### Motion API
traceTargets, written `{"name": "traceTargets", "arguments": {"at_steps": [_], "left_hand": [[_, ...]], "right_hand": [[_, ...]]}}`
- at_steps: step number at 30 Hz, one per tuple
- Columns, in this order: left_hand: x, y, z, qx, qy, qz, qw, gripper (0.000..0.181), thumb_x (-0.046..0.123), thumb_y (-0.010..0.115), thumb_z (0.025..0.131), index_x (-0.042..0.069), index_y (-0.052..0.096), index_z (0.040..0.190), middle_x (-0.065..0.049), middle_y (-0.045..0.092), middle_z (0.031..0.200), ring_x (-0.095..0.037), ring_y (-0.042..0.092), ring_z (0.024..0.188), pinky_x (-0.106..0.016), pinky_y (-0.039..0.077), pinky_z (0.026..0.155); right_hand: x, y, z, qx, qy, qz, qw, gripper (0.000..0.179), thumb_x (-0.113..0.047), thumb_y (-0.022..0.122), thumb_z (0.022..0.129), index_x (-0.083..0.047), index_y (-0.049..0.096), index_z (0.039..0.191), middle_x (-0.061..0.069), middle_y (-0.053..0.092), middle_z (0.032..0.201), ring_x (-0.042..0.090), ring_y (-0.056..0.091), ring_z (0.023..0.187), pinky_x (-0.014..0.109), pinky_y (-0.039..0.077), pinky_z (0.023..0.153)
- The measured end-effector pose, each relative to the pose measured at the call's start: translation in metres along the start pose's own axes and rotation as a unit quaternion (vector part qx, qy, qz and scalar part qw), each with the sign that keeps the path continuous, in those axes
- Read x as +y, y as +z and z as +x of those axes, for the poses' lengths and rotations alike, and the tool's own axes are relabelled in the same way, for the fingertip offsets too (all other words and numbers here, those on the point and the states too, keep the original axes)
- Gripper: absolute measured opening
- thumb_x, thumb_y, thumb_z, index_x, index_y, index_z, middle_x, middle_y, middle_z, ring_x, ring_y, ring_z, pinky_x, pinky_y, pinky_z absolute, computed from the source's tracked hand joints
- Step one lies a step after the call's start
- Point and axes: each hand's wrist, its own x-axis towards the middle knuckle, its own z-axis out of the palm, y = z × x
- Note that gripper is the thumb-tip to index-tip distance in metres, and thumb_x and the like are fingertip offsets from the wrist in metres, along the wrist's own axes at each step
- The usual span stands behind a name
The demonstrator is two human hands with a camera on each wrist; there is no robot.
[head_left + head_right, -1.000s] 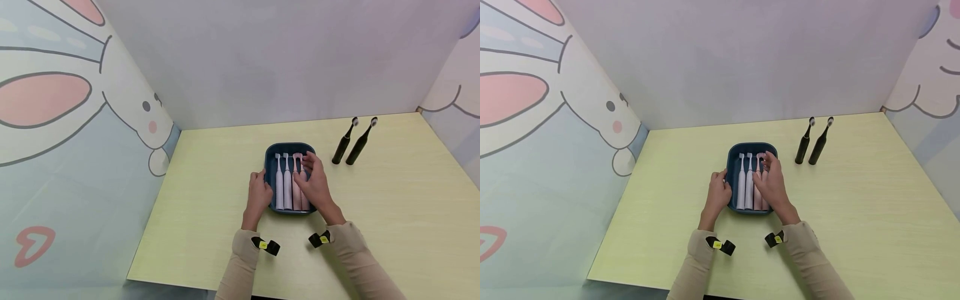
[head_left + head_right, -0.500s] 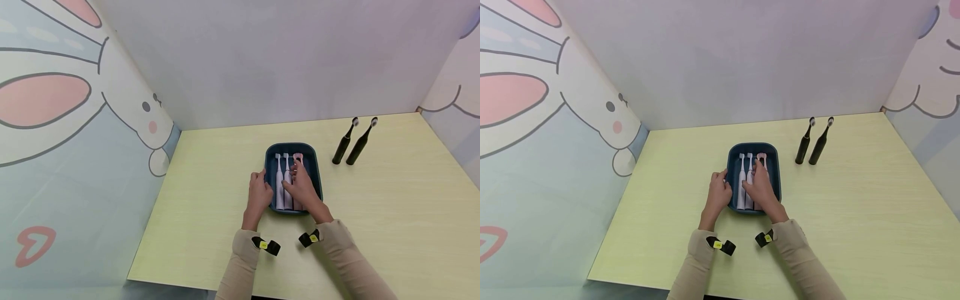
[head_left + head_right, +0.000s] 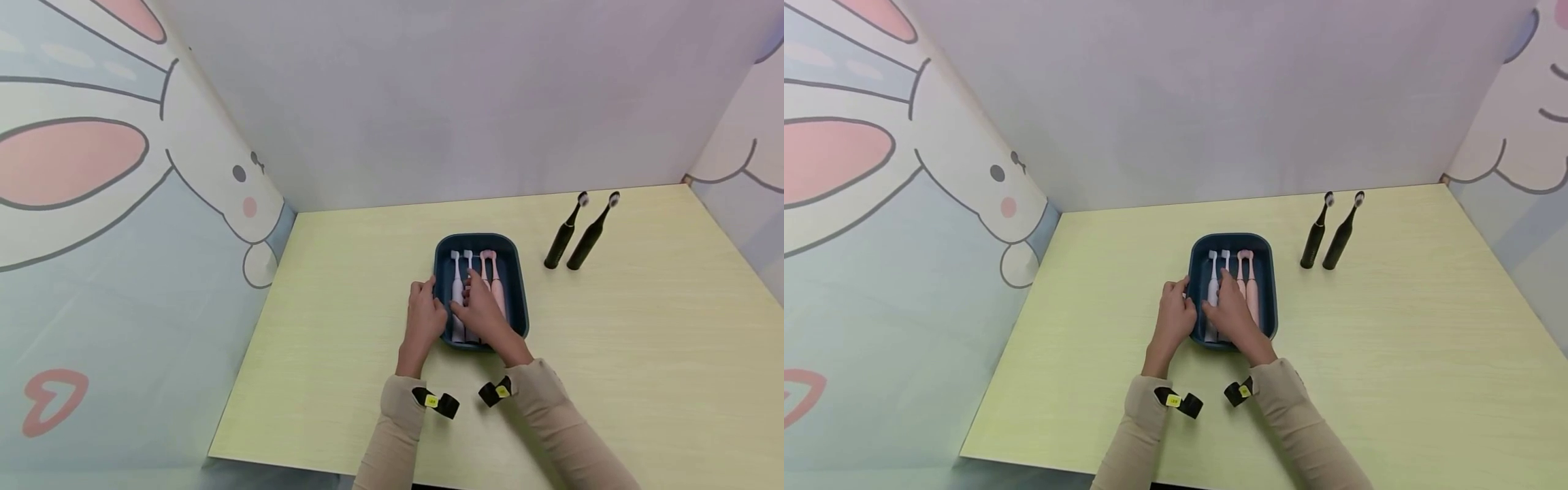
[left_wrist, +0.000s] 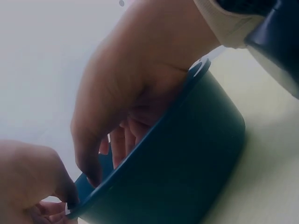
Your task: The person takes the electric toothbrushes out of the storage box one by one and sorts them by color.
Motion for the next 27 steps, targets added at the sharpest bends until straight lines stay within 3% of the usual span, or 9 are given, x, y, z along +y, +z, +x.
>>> {"name": "traceTargets", "arguments": {"at_steps": [7,12,15,19,27], "left_hand": [[-0.001,0.000,0.000,0.005,0.014,0.001,0.9999,0.047,0.001,0.050,0.092,0.002,0.048,0.139,-0.016,0.050,0.120,-0.025,0.055,0.103,-0.038,0.048,0.091],[-0.002,0.000,-0.001,0.011,0.023,-0.001,0.9997,0.046,0.000,0.050,0.091,0.000,0.049,0.138,-0.017,0.050,0.118,-0.026,0.055,0.103,-0.038,0.047,0.091],[-0.002,-0.001,-0.001,0.014,0.025,-0.001,0.9996,0.046,0.000,0.050,0.091,0.000,0.050,0.137,-0.018,0.051,0.117,-0.027,0.055,0.102,-0.039,0.047,0.090],[-0.003,-0.001,0.000,0.010,0.019,-0.003,0.9998,0.046,0.001,0.050,0.091,0.000,0.049,0.138,-0.017,0.050,0.117,-0.026,0.054,0.102,-0.038,0.047,0.090],[-0.005,0.001,0.001,0.015,0.029,-0.004,0.9995,0.046,0.000,0.048,0.091,-0.001,0.050,0.137,-0.018,0.051,0.116,-0.027,0.055,0.101,-0.038,0.047,0.092]], "right_hand": [[-0.002,0.004,0.001,0.006,-0.018,-0.031,0.9993,0.075,-0.015,0.064,0.088,0.008,0.022,0.146,0.025,0.053,0.117,0.031,0.054,0.098,0.044,0.049,0.083],[-0.005,0.008,0.001,-0.007,-0.013,-0.046,0.9989,0.074,-0.013,0.062,0.089,0.009,0.020,0.147,0.029,0.043,0.138,0.035,0.049,0.119,0.049,0.042,0.099],[-0.007,0.009,0.003,-0.018,0.000,-0.073,0.9972,0.071,-0.011,0.060,0.091,0.009,0.021,0.146,0.029,0.041,0.141,0.036,0.050,0.119,0.049,0.043,0.099],[-0.012,0.010,0.007,-0.031,0.003,-0.123,0.9919,0.061,-0.009,0.057,0.091,0.011,0.029,0.142,0.029,0.051,0.130,0.034,0.057,0.105,0.047,0.049,0.089],[-0.021,0.012,0.010,-0.009,-0.052,-0.203,0.9777,0.031,-0.006,0.055,0.091,0.013,0.047,0.115,0.022,0.058,0.088,0.032,0.061,0.076,0.042,0.052,0.067]]}}
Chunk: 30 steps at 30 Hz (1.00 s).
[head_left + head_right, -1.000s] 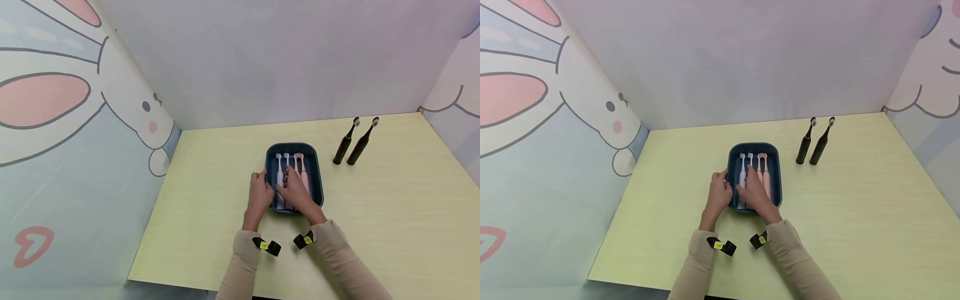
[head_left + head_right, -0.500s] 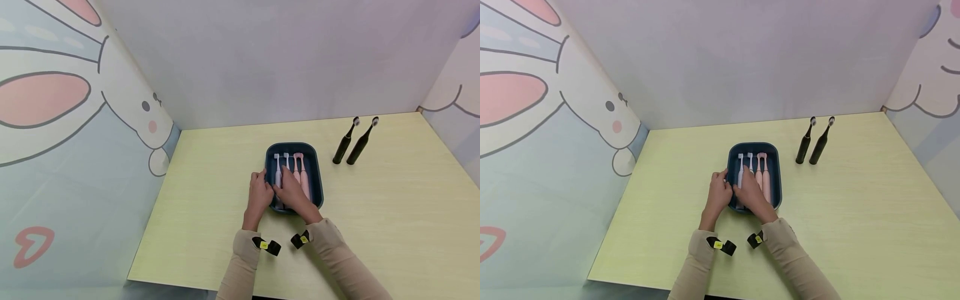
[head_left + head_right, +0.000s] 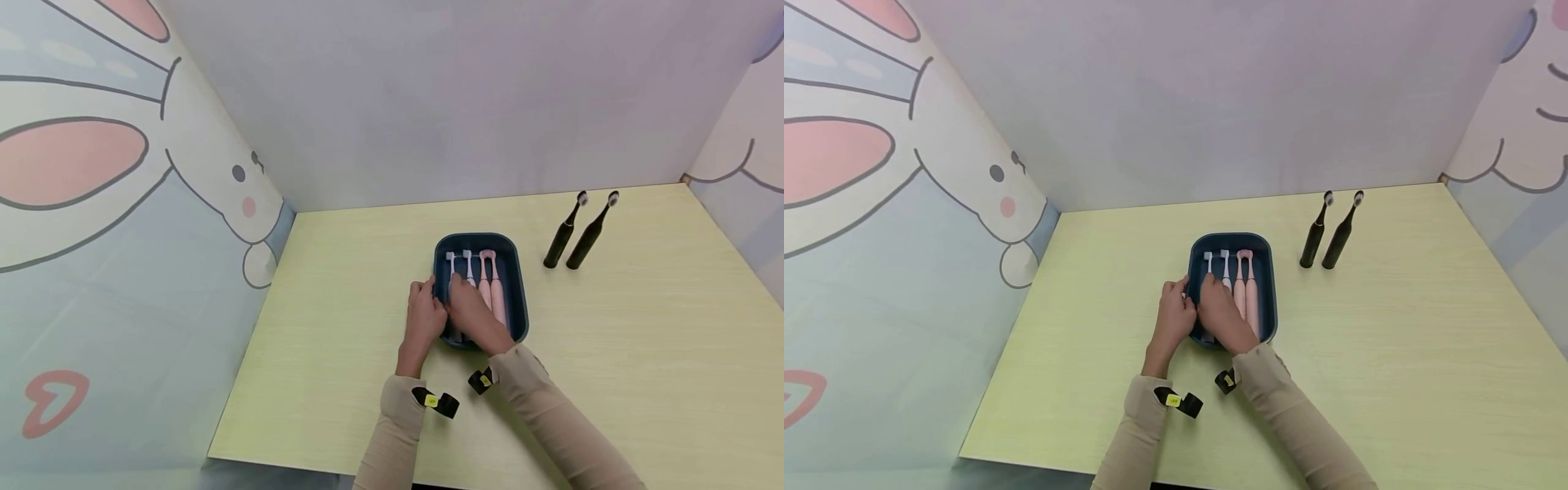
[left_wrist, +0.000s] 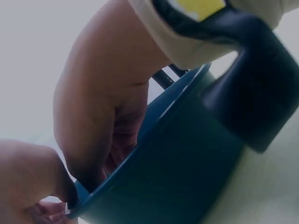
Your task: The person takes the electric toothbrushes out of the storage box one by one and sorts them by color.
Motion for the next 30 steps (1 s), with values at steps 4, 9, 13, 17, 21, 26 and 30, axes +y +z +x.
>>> {"name": "traceTargets", "arguments": {"at_steps": [4,9,13,17,21,26,30], "left_hand": [[0.000,0.000,0.000,-0.002,-0.004,-0.006,1.0000,0.046,0.000,0.048,0.091,0.000,0.050,0.137,-0.018,0.051,0.116,-0.027,0.055,0.101,-0.038,0.047,0.091],[0.002,-0.001,0.000,-0.004,-0.003,-0.009,0.9999,0.047,-0.001,0.049,0.090,-0.001,0.049,0.137,-0.017,0.050,0.116,-0.028,0.055,0.103,-0.038,0.047,0.092],[0.003,-0.001,-0.001,-0.002,0.003,-0.008,1.0000,0.047,-0.001,0.049,0.090,-0.002,0.049,0.137,-0.018,0.051,0.115,-0.028,0.055,0.102,-0.039,0.047,0.092],[0.002,0.000,-0.001,-0.002,0.001,-0.006,1.0000,0.047,-0.001,0.049,0.090,-0.001,0.049,0.137,-0.017,0.050,0.114,-0.027,0.055,0.100,-0.038,0.047,0.091],[0.002,0.000,-0.002,-0.004,0.000,-0.002,1.0000,0.047,0.000,0.048,0.090,0.000,0.049,0.138,-0.016,0.050,0.114,-0.027,0.055,0.100,-0.038,0.047,0.090],[0.002,0.000,-0.002,0.003,0.005,0.006,1.0000,0.047,0.000,0.047,0.090,-0.001,0.049,0.137,-0.017,0.050,0.114,-0.028,0.054,0.100,-0.038,0.047,0.091],[0.002,0.001,-0.002,0.003,0.002,0.008,1.0000,0.047,0.000,0.047,0.091,-0.001,0.049,0.138,-0.017,0.050,0.115,-0.028,0.054,0.100,-0.038,0.047,0.091]], "right_hand": [[0.001,0.001,0.001,0.012,-0.016,-0.023,0.9995,0.028,-0.007,0.058,0.090,0.013,0.049,0.108,0.021,0.057,0.082,0.031,0.060,0.068,0.041,0.052,0.063],[0.003,0.003,0.003,0.003,-0.011,-0.038,0.9992,0.029,-0.008,0.058,0.090,0.013,0.050,0.108,0.022,0.058,0.085,0.031,0.061,0.069,0.041,0.053,0.063],[0.001,0.002,0.005,0.001,-0.005,-0.045,0.9990,0.029,-0.008,0.058,0.090,0.015,0.052,0.107,0.024,0.058,0.087,0.032,0.061,0.072,0.042,0.052,0.066],[0.002,0.005,0.005,0.004,-0.006,-0.060,0.9982,0.026,-0.007,0.057,0.090,0.014,0.056,0.104,0.023,0.059,0.086,0.032,0.060,0.073,0.043,0.052,0.067],[0.004,0.009,0.006,0.011,-0.009,-0.079,0.9967,0.021,-0.007,0.057,0.090,0.012,0.059,0.100,0.021,0.059,0.083,0.030,0.059,0.071,0.042,0.052,0.066],[0.002,0.010,0.006,0.023,-0.010,-0.076,0.9967,0.019,-0.007,0.058,0.090,0.010,0.060,0.098,0.022,0.059,0.083,0.031,0.058,0.070,0.042,0.052,0.066],[0.001,0.010,0.006,0.027,-0.003,-0.071,0.9971,0.021,-0.009,0.059,0.090,0.010,0.060,0.099,0.023,0.059,0.085,0.031,0.058,0.072,0.043,0.052,0.067]]}}
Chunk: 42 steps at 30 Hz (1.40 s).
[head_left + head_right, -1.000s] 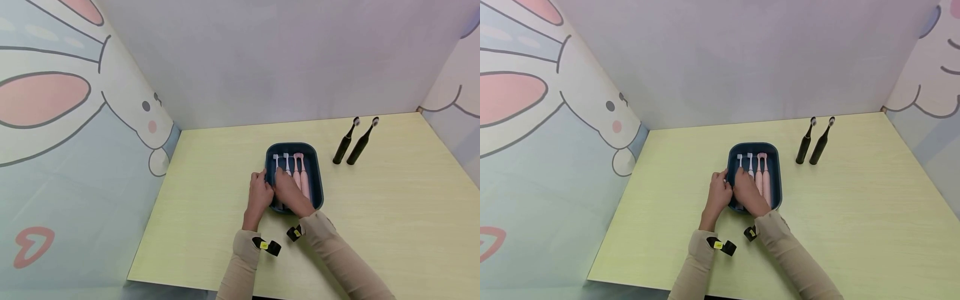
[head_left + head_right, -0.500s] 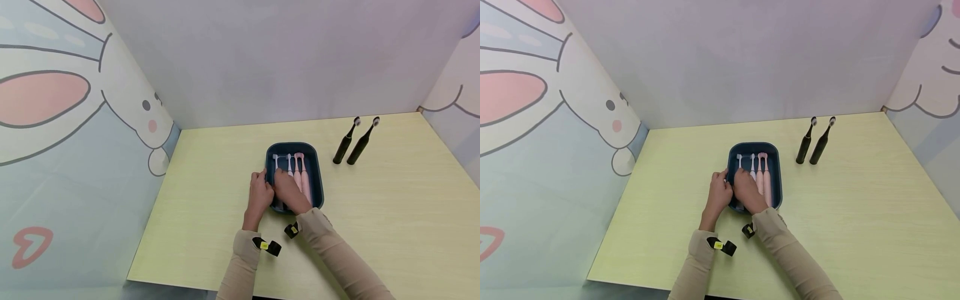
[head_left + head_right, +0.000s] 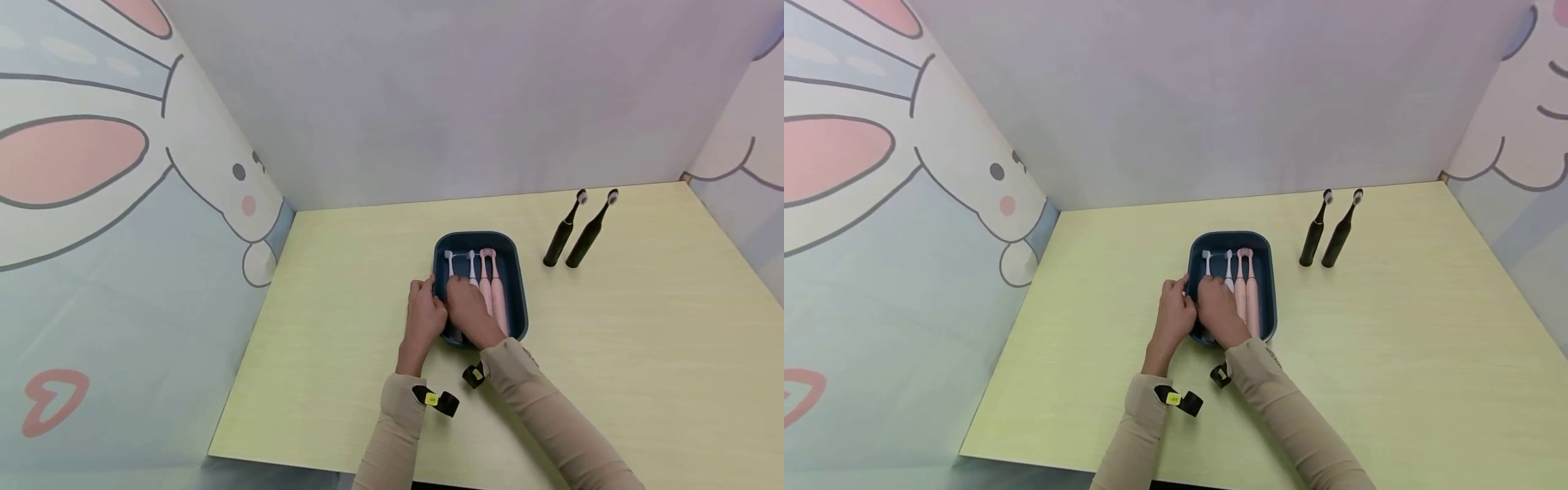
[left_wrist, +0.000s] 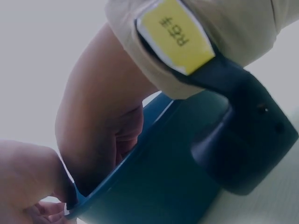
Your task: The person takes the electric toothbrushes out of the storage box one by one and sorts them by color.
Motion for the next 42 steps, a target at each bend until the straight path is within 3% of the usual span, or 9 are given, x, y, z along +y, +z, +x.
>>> {"name": "traceTargets", "arguments": {"at_steps": [6,12,22,31,37,42], "left_hand": [[0.000,0.000,0.001,-0.001,-0.003,0.000,1.0000,0.047,0.000,0.047,0.090,0.000,0.049,0.138,-0.017,0.050,0.115,-0.028,0.054,0.100,-0.038,0.047,0.091],[-0.003,0.002,0.001,-0.004,-0.008,-0.005,0.9999,0.047,0.000,0.047,0.091,0.000,0.049,0.138,-0.017,0.050,0.116,-0.028,0.054,0.101,-0.039,0.046,0.092],[-0.003,0.002,0.001,-0.011,-0.022,-0.006,0.9997,0.047,0.002,0.047,0.092,0.002,0.048,0.139,-0.016,0.050,0.118,-0.025,0.054,0.101,-0.037,0.047,0.091],[-0.003,0.002,0.002,-0.019,-0.030,-0.008,0.9993,0.048,0.002,0.048,0.093,0.004,0.047,0.140,-0.016,0.049,0.122,-0.026,0.054,0.106,-0.038,0.047,0.094],[-0.002,0.002,0.003,-0.025,-0.034,-0.015,0.9990,0.048,0.003,0.048,0.094,0.005,0.045,0.142,-0.015,0.048,0.123,-0.024,0.053,0.105,-0.037,0.047,0.091],[0.000,0.003,0.003,-0.025,-0.042,-0.012,0.9987,0.048,0.003,0.049,0.094,0.006,0.045,0.142,-0.014,0.048,0.124,-0.022,0.053,0.101,-0.036,0.049,0.088]], "right_hand": [[0.003,0.000,0.002,0.001,0.010,0.021,0.9997,0.024,-0.009,0.059,0.088,0.011,0.060,0.101,0.023,0.060,0.088,0.033,0.060,0.075,0.045,0.051,0.069],[0.008,0.000,0.005,-0.037,0.053,0.063,0.9959,0.040,-0.016,0.061,0.088,0.012,0.053,0.116,0.025,0.061,0.101,0.034,0.059,0.088,0.047,0.050,0.078],[0.012,-0.006,0.005,-0.048,0.087,0.118,0.9880,0.046,-0.019,0.063,0.089,0.007,0.050,0.124,0.022,0.061,0.109,0.030,0.060,0.089,0.043,0.052,0.078],[0.019,-0.014,-0.002,-0.032,0.076,0.169,0.9821,0.047,-0.017,0.065,0.088,0.004,0.050,0.128,0.020,0.062,0.109,0.029,0.062,0.088,0.043,0.053,0.076],[0.021,-0.022,-0.003,-0.006,0.074,0.186,0.9797,0.052,-0.019,0.066,0.089,0.001,0.047,0.133,0.019,0.061,0.117,0.029,0.061,0.094,0.044,0.052,0.083],[0.023,-0.028,-0.004,0.018,0.077,0.221,0.9721,0.055,-0.019,0.066,0.090,-0.002,0.044,0.137,0.019,0.058,0.126,0.028,0.061,0.098,0.044,0.053,0.083]]}}
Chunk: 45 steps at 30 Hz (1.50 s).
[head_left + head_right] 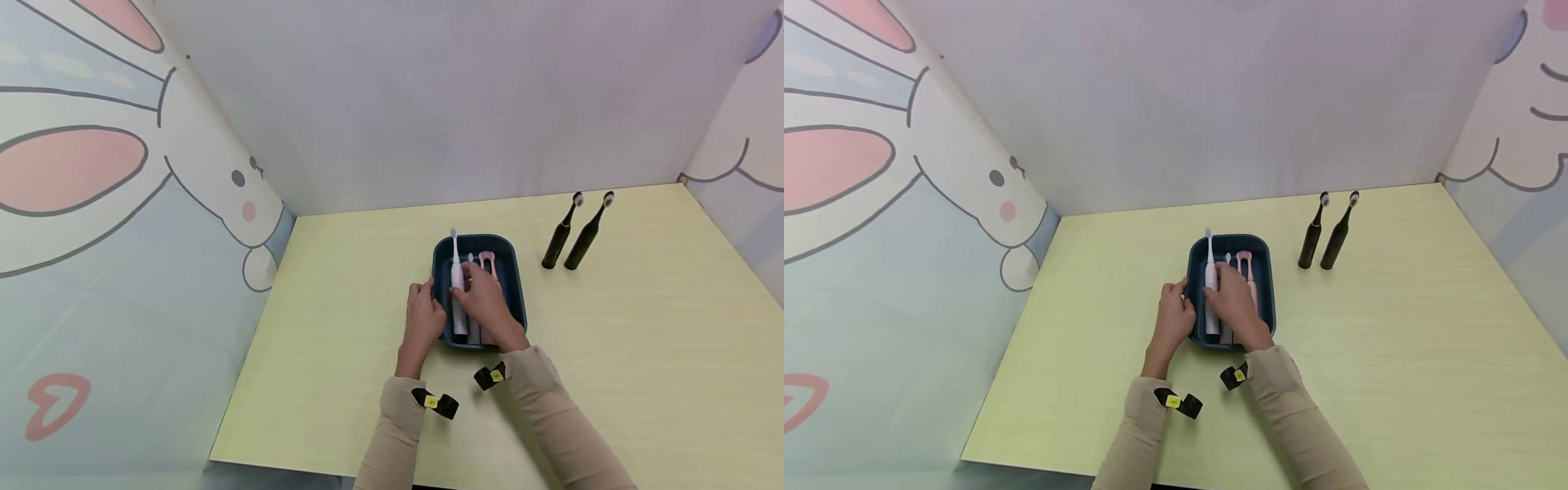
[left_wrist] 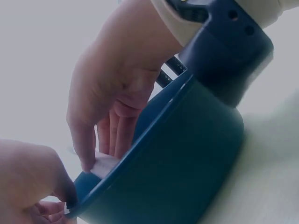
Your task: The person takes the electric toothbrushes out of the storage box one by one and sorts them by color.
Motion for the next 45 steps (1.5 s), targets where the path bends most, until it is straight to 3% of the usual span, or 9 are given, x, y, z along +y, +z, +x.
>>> {"name": "traceTargets", "arguments": {"at_steps": [8,18,29,45], "left_hand": [[0.000,0.001,0.001,0.012,0.011,0.010,0.9998,0.047,0.003,0.050,0.093,0.004,0.047,0.140,-0.015,0.049,0.122,-0.023,0.054,0.103,-0.036,0.048,0.089],[0.000,-0.001,0.000,0.001,0.005,0.006,1.0000,0.048,0.003,0.048,0.094,0.006,0.045,0.142,-0.014,0.049,0.123,-0.022,0.053,0.101,-0.035,0.048,0.088],[-0.001,0.000,0.001,0.006,0.016,0.010,0.9998,0.048,0.002,0.048,0.094,0.003,0.046,0.141,-0.014,0.049,0.119,-0.021,0.052,0.098,-0.034,0.048,0.084],[-0.001,-0.001,0.006,0.009,0.009,0.016,0.9998,0.048,0.002,0.047,0.094,0.004,0.045,0.142,-0.014,0.049,0.119,-0.021,0.052,0.100,-0.035,0.047,0.088]], "right_hand": [[0.000,-0.008,-0.003,0.041,-0.024,0.040,0.9981,0.055,-0.016,0.066,0.089,-0.005,0.043,0.138,0.018,0.058,0.124,0.031,0.060,0.099,0.047,0.053,0.082],[0.001,-0.011,-0.004,0.092,-0.060,0.069,0.9915,0.055,-0.013,0.069,0.087,-0.005,0.045,0.136,0.018,0.056,0.122,0.032,0.062,0.102,0.046,0.053,0.082],[0.001,-0.018,-0.007,0.164,-0.113,0.114,0.9734,0.054,-0.005,0.070,0.084,-0.003,0.047,0.134,0.017,0.056,0.121,0.029,0.063,0.097,0.044,0.055,0.079],[0.007,-0.032,-0.003,0.225,-0.157,0.117,0.9544,0.051,-0.002,0.067,0.085,-0.001,0.048,0.132,0.018,0.056,0.120,0.030,0.062,0.100,0.047,0.053,0.082]]}}
